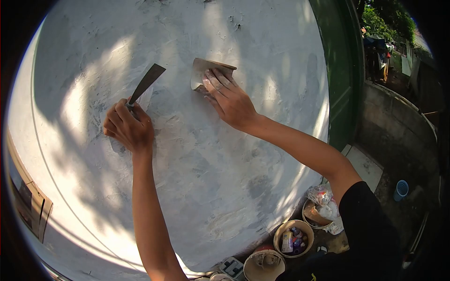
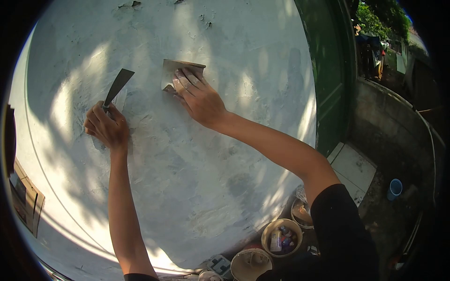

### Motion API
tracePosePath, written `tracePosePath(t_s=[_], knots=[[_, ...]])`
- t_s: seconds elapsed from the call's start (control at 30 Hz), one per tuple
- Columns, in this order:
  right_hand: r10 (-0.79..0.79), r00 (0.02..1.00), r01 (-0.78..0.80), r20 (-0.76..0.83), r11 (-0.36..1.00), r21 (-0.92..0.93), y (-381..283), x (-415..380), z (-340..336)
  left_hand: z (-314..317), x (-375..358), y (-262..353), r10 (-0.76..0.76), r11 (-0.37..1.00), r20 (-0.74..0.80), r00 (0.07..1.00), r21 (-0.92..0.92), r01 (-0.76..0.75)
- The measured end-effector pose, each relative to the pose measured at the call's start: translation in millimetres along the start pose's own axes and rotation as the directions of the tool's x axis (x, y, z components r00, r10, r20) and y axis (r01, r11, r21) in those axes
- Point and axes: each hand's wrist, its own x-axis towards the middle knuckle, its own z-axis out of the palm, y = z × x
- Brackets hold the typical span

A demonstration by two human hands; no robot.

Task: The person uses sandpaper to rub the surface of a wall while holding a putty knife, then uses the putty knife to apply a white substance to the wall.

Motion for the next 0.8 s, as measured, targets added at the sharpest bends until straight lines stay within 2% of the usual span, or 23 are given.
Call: tracePosePath(t_s=[0.13, 0.23, 0.3, 0.37, 0.47, 0.57, 0.6, 0.7, 0.8], knots=[[-0.215, 0.967, 0.206, 0.134, 0.976, 0.076, -17, -47, 1, -1, 0, 2, -0.003, 1.000, 0.002, 1.000, -0.003, 0.003], [-0.217, 0.960, 0.223, 0.179, 0.975, -0.013, 15, -58, -12, -1, 2, 0, 0.001, 1.000, -0.010, 1.000, -0.004, -0.001], [-0.143, 0.981, 0.163, 0.134, 0.974, -0.154, 45, -39, -18, -1, 0, 1, -0.008, 1.000, -0.002, 1.000, -0.005, 0.008], [-0.031, 0.999, 0.035, 0.024, 0.982, -0.185, 63, -10, -17, 0, 1, 1, -0.013, 1.000, 0.002, 1.000, -0.003, 0.013], [0.111, 0.987, -0.124, -0.115, 0.986, -0.112, 59, 5, -4, -2, -1, 1, -0.018, 1.000, 0.029, 0.999, -0.002, 0.019], [0.040, 0.999, -0.038, 0.015, 0.994, -0.099, 25, -28, -9, -1, -1, 0, -0.011, 1.000, 0.032, 0.999, -0.008, 0.011], [-0.033, 0.998, 0.039, 0.059, 0.993, -0.115, 28, -31, -15, -1, 0, 0, -0.008, 1.000, 0.026, 1.000, -0.008, 0.009], [-0.054, 0.995, 0.073, 0.088, 0.971, -0.226, 59, -11, -21, 0, -1, 0, -0.018, 1.000, 0.023, 1.000, 0.003, 0.018], [0.043, 0.998, -0.052, -0.043, 0.974, -0.220, 72, 21, -16, 1, -1, -1, -0.026, 1.000, 0.043, 0.999, 0.014, 0.025]])
